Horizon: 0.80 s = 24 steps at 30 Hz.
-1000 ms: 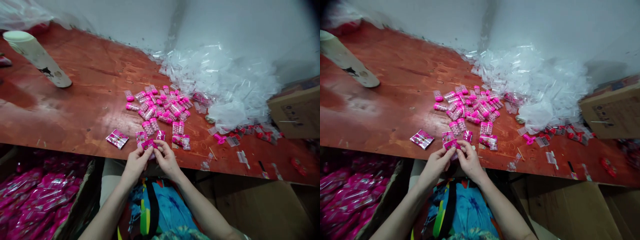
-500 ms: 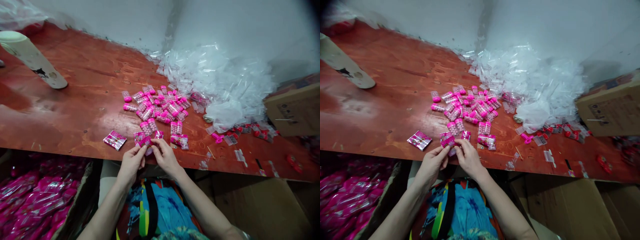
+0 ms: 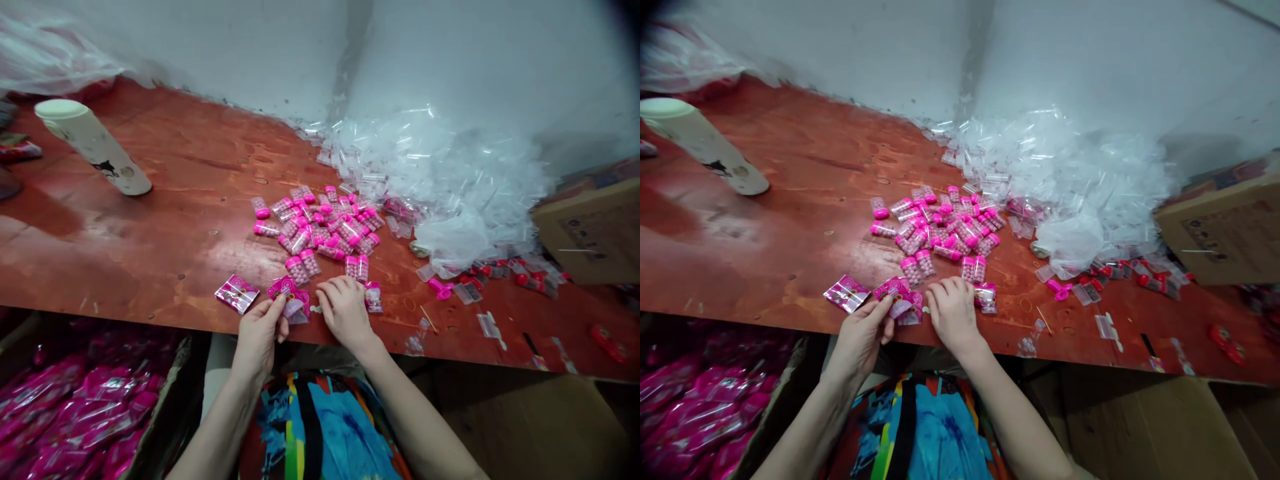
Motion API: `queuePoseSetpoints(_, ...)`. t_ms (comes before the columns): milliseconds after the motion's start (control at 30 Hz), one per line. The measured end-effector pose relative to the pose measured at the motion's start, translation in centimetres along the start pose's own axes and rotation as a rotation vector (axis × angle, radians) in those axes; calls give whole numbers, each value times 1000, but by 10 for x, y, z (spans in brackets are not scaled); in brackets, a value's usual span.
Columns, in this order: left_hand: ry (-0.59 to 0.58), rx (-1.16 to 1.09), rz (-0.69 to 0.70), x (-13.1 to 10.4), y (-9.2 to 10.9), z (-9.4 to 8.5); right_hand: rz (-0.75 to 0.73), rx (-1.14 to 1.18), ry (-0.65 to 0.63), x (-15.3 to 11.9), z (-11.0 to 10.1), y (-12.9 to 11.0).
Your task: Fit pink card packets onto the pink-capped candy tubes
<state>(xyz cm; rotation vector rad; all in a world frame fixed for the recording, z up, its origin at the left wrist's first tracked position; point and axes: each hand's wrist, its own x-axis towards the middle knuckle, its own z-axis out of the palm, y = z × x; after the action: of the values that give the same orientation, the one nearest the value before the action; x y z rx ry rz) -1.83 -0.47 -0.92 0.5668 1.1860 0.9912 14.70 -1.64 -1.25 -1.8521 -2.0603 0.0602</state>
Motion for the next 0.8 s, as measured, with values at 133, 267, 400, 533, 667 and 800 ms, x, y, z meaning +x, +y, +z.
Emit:
queuePoseSetpoints(133,20,-27,-20,0,2,-2,18,-7,32,37,10,3)
queuePoseSetpoints(267,40,-30,-19,-2,2,-7,9,-61,9,63,20,5)
queuePoseSetpoints(400,89,-29,-33,-4,1,-9,51,-79,-63,73,28,3)
queuePoseSetpoints(533,94,-45,-46,-5,2,-9,84,61,-61,71,30,4)
queuePoseSetpoints(667,20,-134,-38,-4,6,-10,66,419,5,59,18,4)
queuePoseSetpoints(800,-23,-230,-73,-3,9,-9,200,985,-116,38,0,-4)
